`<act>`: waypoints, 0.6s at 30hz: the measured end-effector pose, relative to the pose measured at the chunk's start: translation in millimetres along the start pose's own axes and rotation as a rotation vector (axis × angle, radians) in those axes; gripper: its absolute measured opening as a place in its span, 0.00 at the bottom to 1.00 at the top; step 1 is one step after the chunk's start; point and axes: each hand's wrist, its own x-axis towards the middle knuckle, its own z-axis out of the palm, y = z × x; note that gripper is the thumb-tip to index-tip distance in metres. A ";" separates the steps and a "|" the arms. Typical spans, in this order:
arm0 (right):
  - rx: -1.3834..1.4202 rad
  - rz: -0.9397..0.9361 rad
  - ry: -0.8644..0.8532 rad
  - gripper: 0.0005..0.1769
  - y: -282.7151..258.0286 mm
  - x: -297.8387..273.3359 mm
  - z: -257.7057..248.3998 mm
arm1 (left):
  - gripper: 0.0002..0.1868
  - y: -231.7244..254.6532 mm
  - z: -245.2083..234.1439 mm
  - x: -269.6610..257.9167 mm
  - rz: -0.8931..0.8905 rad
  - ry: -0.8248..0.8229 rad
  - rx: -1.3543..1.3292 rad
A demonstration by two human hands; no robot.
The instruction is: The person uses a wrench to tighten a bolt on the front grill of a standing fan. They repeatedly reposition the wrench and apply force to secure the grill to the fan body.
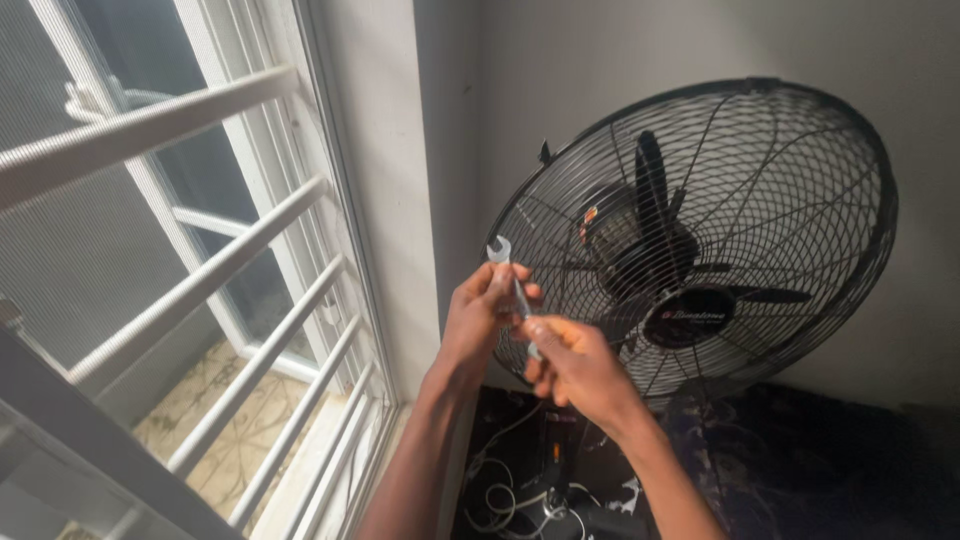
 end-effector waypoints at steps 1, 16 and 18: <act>0.001 0.020 -0.035 0.19 16.9 4.0 3.7 | 0.16 -13.3 -5.9 -3.3 0.008 0.007 0.000; 0.218 0.156 -0.014 0.17 189.4 45.7 64.1 | 0.15 -144.1 -50.4 -49.6 -0.314 0.297 0.041; 0.246 0.111 -0.001 0.21 191.5 49.4 64.2 | 0.15 -145.3 -51.7 -49.5 -0.275 0.305 0.107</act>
